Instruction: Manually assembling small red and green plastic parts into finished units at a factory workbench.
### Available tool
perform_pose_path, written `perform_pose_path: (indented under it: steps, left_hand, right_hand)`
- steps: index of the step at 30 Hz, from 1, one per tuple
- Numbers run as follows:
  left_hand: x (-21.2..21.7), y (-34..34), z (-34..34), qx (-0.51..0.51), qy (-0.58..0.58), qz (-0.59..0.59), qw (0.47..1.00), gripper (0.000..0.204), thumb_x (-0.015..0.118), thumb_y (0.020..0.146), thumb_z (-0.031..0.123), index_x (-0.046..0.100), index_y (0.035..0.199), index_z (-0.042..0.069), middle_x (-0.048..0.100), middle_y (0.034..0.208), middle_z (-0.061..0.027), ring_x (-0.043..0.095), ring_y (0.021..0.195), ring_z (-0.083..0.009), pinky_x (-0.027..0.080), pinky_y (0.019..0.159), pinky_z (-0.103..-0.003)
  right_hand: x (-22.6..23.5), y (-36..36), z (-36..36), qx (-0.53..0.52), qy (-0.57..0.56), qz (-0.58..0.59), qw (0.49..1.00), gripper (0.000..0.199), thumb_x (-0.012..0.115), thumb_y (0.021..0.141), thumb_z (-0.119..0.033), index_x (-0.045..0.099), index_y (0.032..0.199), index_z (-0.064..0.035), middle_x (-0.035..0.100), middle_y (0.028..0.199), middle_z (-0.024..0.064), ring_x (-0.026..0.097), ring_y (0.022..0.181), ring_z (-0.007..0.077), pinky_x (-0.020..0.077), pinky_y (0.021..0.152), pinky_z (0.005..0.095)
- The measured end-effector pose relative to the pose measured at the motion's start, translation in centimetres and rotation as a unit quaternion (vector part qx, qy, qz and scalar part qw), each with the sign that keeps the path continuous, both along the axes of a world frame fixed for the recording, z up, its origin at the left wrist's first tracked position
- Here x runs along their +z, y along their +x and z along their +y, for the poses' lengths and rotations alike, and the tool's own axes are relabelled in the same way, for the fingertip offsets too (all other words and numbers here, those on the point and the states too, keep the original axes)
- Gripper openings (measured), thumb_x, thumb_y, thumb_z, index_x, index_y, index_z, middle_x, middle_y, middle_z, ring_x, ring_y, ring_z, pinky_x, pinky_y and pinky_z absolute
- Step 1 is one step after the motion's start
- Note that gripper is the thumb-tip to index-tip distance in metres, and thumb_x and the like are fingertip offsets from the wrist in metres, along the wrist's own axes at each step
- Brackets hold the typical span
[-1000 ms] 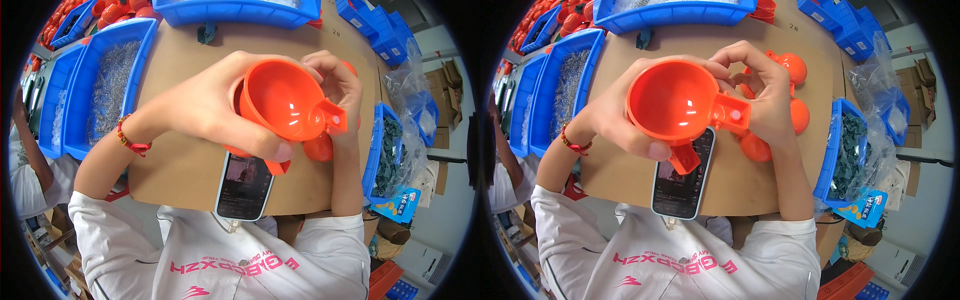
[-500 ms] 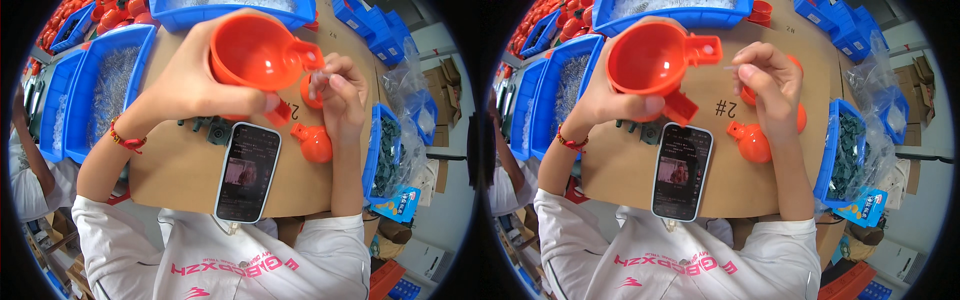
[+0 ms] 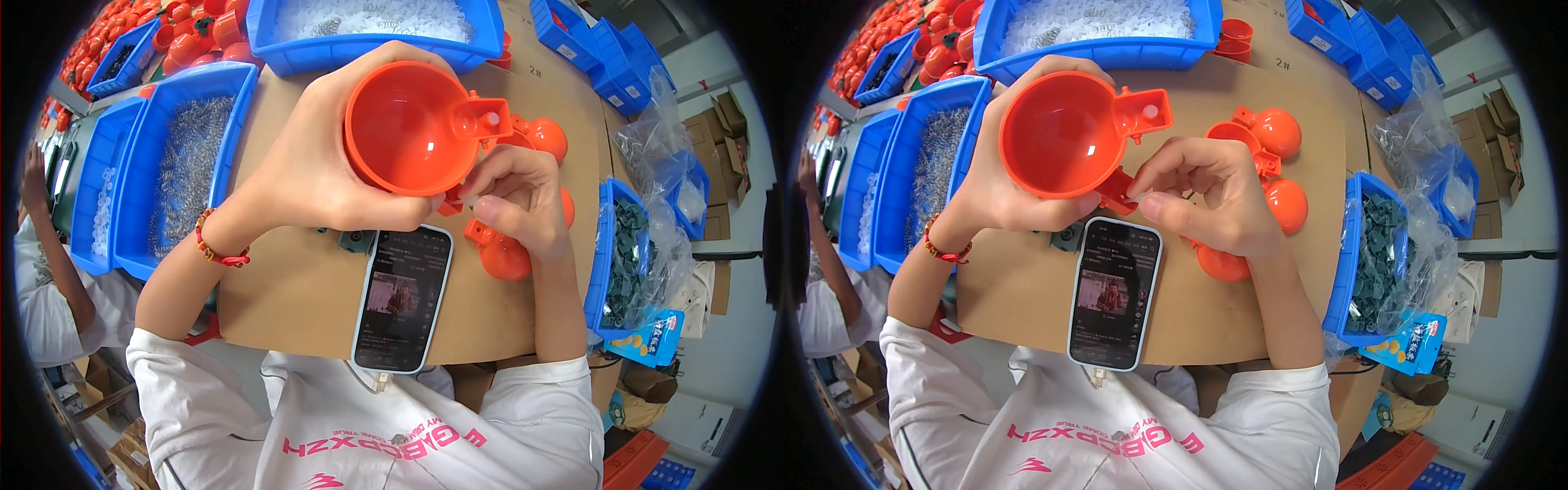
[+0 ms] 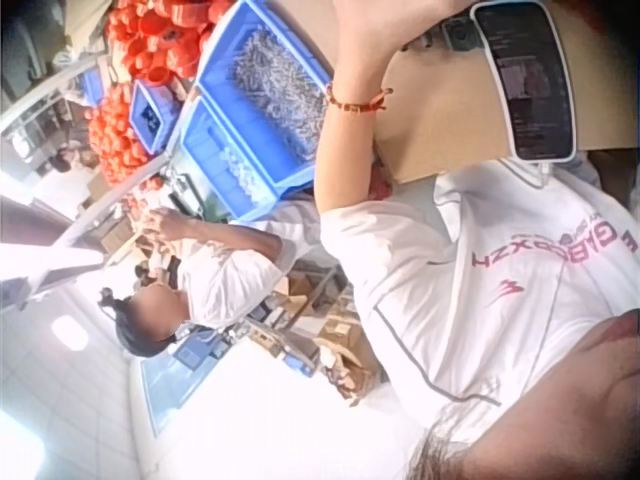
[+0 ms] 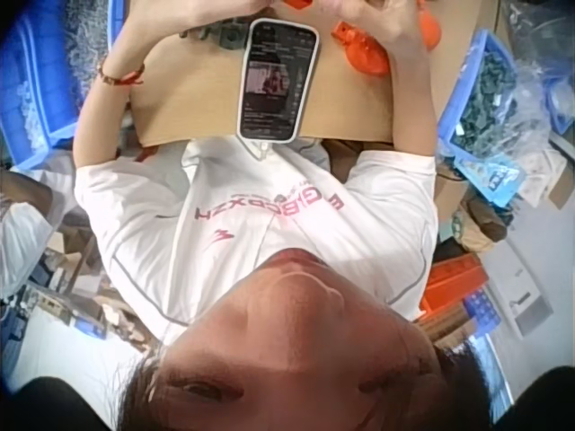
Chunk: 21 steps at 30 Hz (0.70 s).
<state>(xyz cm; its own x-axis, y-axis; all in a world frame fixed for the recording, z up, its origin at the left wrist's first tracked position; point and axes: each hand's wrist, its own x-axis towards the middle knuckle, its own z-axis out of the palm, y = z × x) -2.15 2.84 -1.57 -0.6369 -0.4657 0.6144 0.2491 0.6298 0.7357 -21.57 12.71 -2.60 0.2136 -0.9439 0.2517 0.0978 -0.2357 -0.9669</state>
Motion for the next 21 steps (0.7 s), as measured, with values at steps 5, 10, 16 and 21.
perform_pose_path:
  steps: [5,10,16,21]
  left_hand:
    - [0.0,0.0,0.0,0.003,-0.028,-0.003,1.0,0.061,0.073,0.051,0.021,0.053,0.103,-0.004,0.055,0.106,-0.0122,0.057,0.094,-0.0208,0.046,0.082,-0.032]
    - [0.0,0.1,0.2,0.004,-0.033,-0.014,0.999,0.064,0.073,0.05,0.021,0.052,0.105,-0.004,0.055,0.106,-0.0123,0.057,0.094,-0.0204,0.046,0.082,-0.031]
    - [0.2,0.1,0.7,0.009,-0.072,-0.014,0.997,0.068,0.073,0.048,0.018,0.051,0.108,-0.004,0.054,0.106,-0.0126,0.057,0.094,-0.02,0.046,0.082,-0.031]
    - [-0.1,0.0,1.2,0.01,-0.116,0.036,0.993,0.068,0.073,0.048,0.016,0.05,0.108,-0.005,0.053,0.109,-0.0135,0.057,0.094,-0.0208,0.047,0.081,-0.031]
  right_hand:
    - [0.2,0.3,0.1,-0.016,0.016,0.002,1.0,0.013,0.063,0.074,-0.004,0.062,0.086,0.0024,0.061,0.081,0.0047,0.055,0.069,0.0069,0.0425,0.061,0.0214]
    - [-0.1,0.3,0.0,0.012,0.051,0.057,0.997,0.013,0.064,0.074,-0.002,0.062,0.087,-0.0006,0.061,0.081,0.0026,0.055,0.068,0.0066,0.042,0.06,0.0213]
    - [-0.4,0.6,0.0,0.002,0.052,0.017,0.998,0.042,0.064,0.075,-0.003,0.052,0.115,-0.0021,0.06,0.086,0.0017,0.054,0.073,0.0061,0.0409,0.059,0.0193]
    - [0.9,0.6,0.2,0.066,0.145,-0.033,0.987,0.058,0.061,0.078,-0.005,0.037,0.131,-0.003,0.06,0.102,0.0055,0.055,0.082,0.0072,0.0428,0.063,0.0212]
